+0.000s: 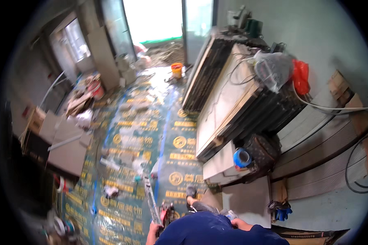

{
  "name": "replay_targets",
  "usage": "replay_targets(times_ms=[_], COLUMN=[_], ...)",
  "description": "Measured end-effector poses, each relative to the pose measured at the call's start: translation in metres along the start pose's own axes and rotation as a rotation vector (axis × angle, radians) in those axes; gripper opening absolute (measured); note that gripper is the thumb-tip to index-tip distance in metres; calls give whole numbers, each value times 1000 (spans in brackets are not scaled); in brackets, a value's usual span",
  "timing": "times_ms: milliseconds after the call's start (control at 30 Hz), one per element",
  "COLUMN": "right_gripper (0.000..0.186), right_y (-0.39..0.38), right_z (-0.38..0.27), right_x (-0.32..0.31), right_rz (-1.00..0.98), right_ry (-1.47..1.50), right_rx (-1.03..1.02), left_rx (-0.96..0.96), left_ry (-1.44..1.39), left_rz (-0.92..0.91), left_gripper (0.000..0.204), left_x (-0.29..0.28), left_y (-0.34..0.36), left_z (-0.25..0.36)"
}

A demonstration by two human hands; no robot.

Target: The person positions a large floor tile, checks its level using a metal straightedge, and then applies a powered tile suction vibrator to settle it into the mortar.

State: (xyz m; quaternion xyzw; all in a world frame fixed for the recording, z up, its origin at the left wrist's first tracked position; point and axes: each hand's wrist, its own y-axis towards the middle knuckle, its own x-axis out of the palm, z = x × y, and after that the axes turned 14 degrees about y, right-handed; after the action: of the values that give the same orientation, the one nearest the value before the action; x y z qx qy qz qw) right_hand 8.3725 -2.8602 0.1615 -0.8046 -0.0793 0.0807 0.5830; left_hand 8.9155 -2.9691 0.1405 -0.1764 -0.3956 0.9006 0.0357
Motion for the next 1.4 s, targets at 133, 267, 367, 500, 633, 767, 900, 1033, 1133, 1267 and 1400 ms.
replay_targets(times_ms=[133, 267, 367, 500, 633, 767, 900, 1033, 1133, 1267, 1400], right_gripper=[48, 37, 36, 34, 30, 23, 22, 29, 26, 25, 37], right_y=[39, 78, 92, 132, 179, 190, 180, 195, 226, 269, 350], right_z=[-132, -242, -360, -464, -524, -568, -667, -760, -848, -927, -1051], right_x=[-6, -52, -65, -79, -106, -157, -169, -197, -219, -282, -337], right_rz=[146, 166, 124, 202, 175, 13, 188, 122, 58, -129, 109], right_ry=[-121, 197, 297, 193, 137, -44, 110, 162, 208, 252, 155], right_rx=[16, 69, 134, -7, 142, 45, 155, 122, 126, -200, 180], left_rx=[11, -17, 50, 80, -102, -166, -207, -333, -340, -415, 141], left_ry=[-119, -22, 80, 274, 430, 516, 276, -213, 4, 462, 429], left_rz=[-68, -159, -113, 23, 16, -122, -323, -372, -321, -334, -244], left_gripper=[62, 48, 53, 69, 109, 115, 93, 74, 61, 23, 19], left_x=[-28, -32, -58, -75, -82, -77, -100, -110, -124, -142, -152], left_y=[74, 154, 227, 329, 404, 461, 532, 565, 618, 655, 646], left_z=[112, 257, 304, 353, 406, 484, 525, 593, 624, 691, 788])
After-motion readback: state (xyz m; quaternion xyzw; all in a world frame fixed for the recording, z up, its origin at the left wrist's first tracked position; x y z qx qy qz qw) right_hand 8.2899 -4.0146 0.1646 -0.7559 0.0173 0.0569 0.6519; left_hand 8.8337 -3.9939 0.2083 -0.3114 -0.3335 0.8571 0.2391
